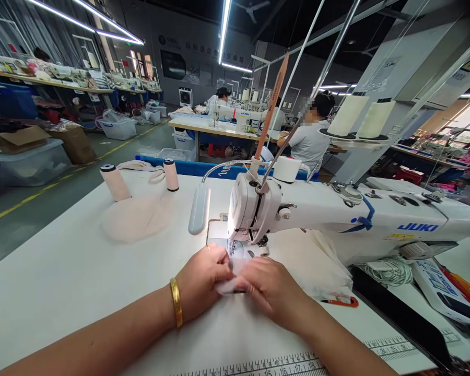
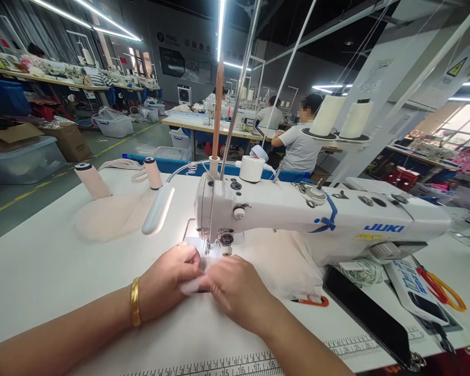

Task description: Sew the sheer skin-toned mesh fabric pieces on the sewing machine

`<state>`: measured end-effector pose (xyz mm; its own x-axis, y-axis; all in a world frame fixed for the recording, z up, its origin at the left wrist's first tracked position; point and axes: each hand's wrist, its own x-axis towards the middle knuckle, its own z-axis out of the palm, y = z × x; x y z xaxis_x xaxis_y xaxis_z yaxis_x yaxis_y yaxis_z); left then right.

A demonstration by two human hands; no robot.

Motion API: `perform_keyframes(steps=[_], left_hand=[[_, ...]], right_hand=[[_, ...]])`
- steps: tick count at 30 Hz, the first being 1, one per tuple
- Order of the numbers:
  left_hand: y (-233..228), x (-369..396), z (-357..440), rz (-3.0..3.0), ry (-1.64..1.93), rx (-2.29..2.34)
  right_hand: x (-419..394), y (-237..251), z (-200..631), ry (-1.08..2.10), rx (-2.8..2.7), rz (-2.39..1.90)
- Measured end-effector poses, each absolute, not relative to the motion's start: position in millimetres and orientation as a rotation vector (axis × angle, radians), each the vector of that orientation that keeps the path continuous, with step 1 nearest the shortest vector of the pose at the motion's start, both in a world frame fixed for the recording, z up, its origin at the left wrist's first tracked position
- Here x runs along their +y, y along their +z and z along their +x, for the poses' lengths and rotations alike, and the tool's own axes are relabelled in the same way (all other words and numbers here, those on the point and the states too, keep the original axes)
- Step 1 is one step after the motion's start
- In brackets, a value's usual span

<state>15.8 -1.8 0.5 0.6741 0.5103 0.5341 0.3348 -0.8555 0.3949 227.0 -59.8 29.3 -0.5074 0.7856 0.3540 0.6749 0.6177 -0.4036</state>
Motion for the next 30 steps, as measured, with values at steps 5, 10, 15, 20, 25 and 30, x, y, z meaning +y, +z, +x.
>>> perform_keyframes(steps=[5,10,15,20,25,30], left_hand=[[3,-17,8,2.682,0.870,0.610],[5,-16,7,2.689,0.847,0.616],[3,-8,9,2.722,0.878,0.640],[4,1,11,2.795,0.887,0.672],[4,8,10,2.850,0.870,0.719],[1,11,10,2.869,0.843,0.722]], right_hand=[[-69,41,231,0.308,-2.585,-1.158],[-69,40,231,0.345,-2.583,-1.202],[-65,36,231,0.380,-2.545,-1.292],[-61,33,231,0.363,-2.498,-1.299],[-59,32,229,0.357,-2.479,-1.340],[-58,26,228,0.319,-2.478,-1.329]])
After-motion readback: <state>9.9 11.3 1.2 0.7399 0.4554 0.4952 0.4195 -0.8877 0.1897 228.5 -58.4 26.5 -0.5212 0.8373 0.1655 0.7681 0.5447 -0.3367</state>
